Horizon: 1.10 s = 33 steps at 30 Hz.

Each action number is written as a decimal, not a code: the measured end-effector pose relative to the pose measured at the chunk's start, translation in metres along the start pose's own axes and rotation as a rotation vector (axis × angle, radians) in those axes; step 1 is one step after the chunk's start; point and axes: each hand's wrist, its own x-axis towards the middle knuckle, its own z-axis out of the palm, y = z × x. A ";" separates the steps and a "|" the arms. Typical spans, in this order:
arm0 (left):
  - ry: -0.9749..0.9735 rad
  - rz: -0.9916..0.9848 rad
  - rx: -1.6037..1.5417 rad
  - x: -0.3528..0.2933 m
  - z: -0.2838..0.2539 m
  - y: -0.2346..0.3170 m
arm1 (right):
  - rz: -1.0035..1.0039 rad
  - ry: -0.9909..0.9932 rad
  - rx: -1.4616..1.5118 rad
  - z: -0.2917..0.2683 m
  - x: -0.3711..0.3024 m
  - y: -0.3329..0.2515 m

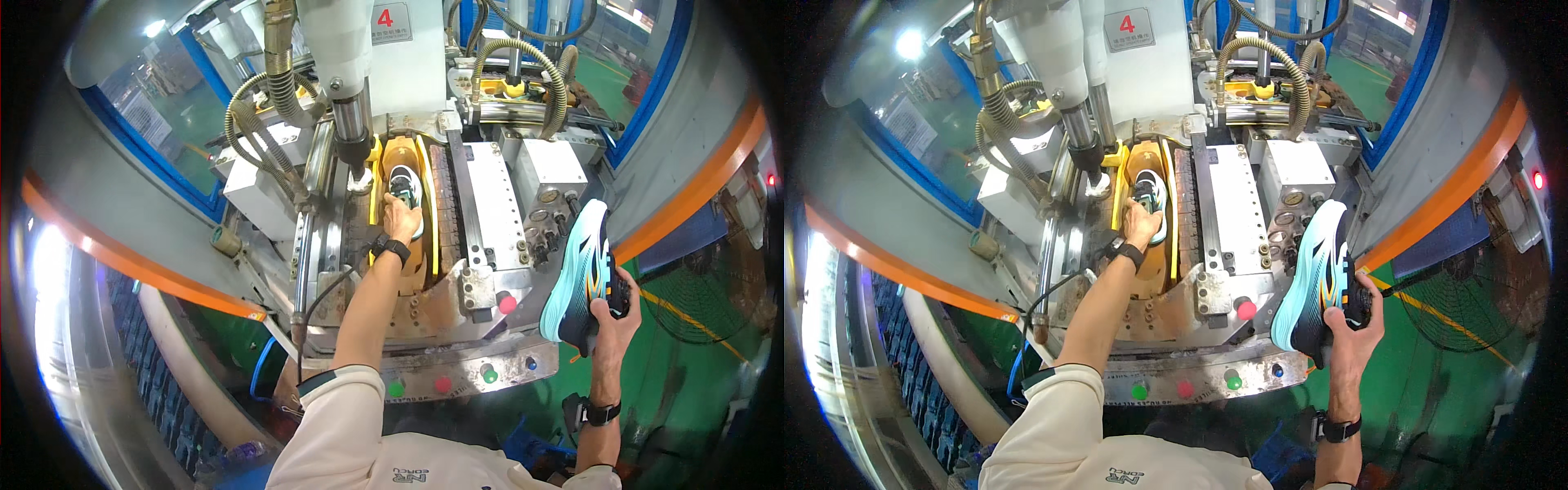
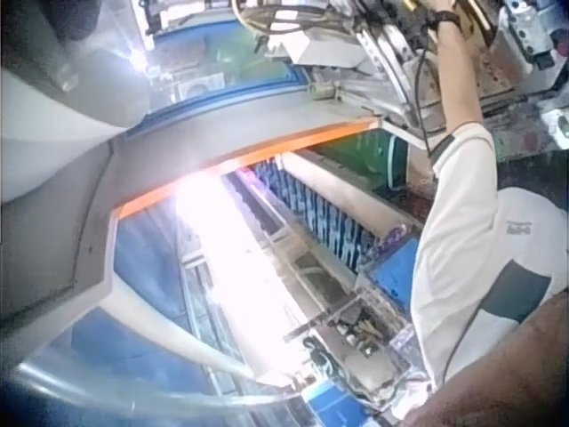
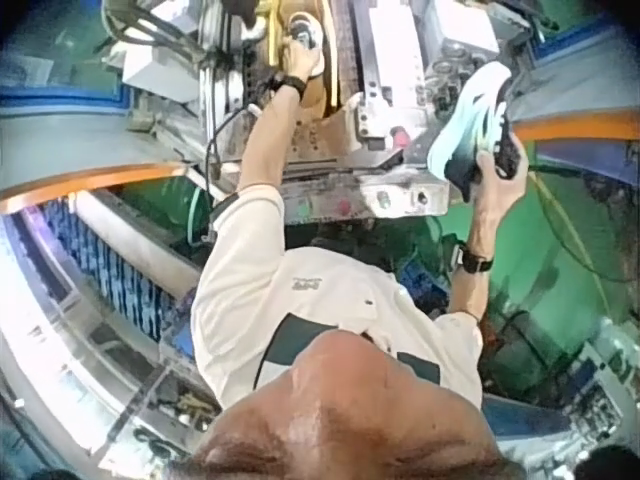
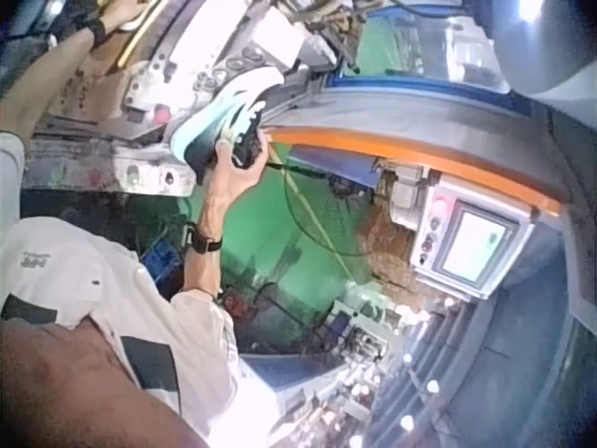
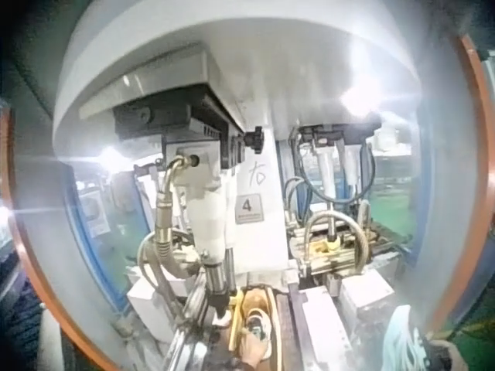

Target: Load shoe components into a lasting machine and place finished sections back on the assembly line.

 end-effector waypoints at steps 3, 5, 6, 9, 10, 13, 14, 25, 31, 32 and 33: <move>-0.027 -0.087 -0.031 0.017 -0.012 -0.024 | -0.056 -0.054 -0.030 0.034 0.027 0.001; -0.123 -0.242 -0.497 0.008 -0.034 -0.045 | -0.087 -0.153 -0.093 0.077 0.056 -0.012; -0.275 -0.344 -0.804 -0.006 -0.049 -0.051 | -0.083 -0.189 -0.140 0.101 0.073 -0.020; -0.499 -0.325 -1.204 -0.094 -0.105 -0.045 | -0.024 -0.385 -0.360 0.167 0.125 -0.028; -0.529 -0.345 -1.248 -0.130 -0.135 -0.043 | 0.009 -0.490 -0.444 0.199 0.132 -0.030; -0.507 -0.314 -1.134 -0.211 -0.204 -0.077 | -0.029 -0.662 -0.725 0.306 0.142 0.002; -0.458 -0.304 -1.040 -0.236 -0.222 -0.095 | -0.012 -0.743 -0.775 0.340 0.136 0.014; 0.503 -0.408 -0.769 -0.486 -0.292 -0.201 | -0.310 -0.499 -0.804 0.448 0.054 0.097; 0.721 -0.752 -1.339 -0.528 -0.250 -0.160 | -0.550 -0.898 -0.010 0.290 -0.112 0.004; 0.723 -0.766 -1.366 -0.533 -0.242 -0.157 | -0.754 -0.904 0.000 0.265 -0.149 0.023; 0.685 -0.819 -1.409 -0.541 -0.239 -0.155 | -0.743 -1.055 0.031 0.246 -0.186 0.037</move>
